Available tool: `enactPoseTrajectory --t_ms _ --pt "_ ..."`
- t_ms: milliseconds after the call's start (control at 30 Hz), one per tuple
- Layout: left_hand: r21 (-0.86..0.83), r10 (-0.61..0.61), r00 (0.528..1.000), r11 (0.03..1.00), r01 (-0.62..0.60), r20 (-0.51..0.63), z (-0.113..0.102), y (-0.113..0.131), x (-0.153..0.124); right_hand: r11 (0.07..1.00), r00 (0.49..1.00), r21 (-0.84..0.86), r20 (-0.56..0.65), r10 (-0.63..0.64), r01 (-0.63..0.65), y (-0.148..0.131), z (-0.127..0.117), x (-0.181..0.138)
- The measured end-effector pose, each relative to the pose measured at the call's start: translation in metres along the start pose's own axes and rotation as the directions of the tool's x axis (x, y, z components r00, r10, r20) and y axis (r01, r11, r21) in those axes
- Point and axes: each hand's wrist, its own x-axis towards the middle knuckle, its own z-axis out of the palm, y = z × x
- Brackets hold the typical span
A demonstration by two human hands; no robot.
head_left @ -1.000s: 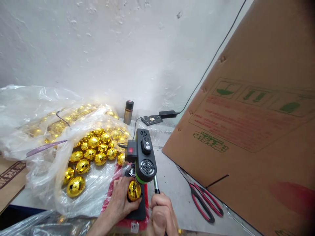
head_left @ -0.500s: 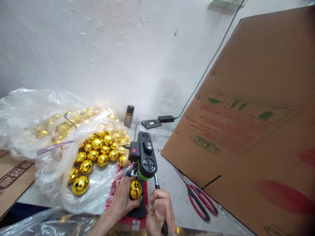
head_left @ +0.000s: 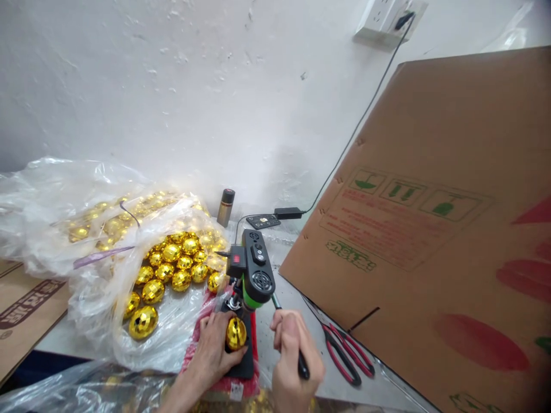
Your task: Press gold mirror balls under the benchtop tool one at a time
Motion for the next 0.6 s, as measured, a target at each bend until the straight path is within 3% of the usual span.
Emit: enactPoseTrajectory --t_ms 133,233,300,400,500,600 --pt "0.215 0.202 0.975 0.960 -0.179 -0.088 -0.006 -0.018 -0.042 1.000 0.999 0.005 0.044 -0.015 0.015 -0.011 -0.003 0.012" --pt "0.398 0.313 0.939 0.887 -0.234 -0.145 -0.045 -0.036 -0.067 0.997 0.997 0.011 0.015 -0.081 0.081 -0.006 -0.001 0.002" --pt "0.530 0.262 0.932 0.843 -0.093 -0.252 -0.082 -0.049 -0.070 0.994 0.994 0.011 0.007 -0.113 0.113 -0.001 -0.001 -0.006" --pt "0.633 0.082 0.917 0.748 0.202 -0.389 -0.127 -0.066 -0.063 0.994 0.993 0.002 0.039 -0.113 0.113 0.004 -0.002 -0.011" --pt "0.654 -0.086 0.951 0.708 0.267 -0.296 -0.143 -0.079 -0.051 0.994 0.992 -0.013 0.058 -0.108 0.109 0.007 -0.004 -0.012" --pt "0.603 -0.179 0.966 0.755 0.258 -0.189 -0.139 -0.090 -0.040 0.992 0.990 -0.015 0.069 -0.121 0.122 0.008 -0.006 -0.013"
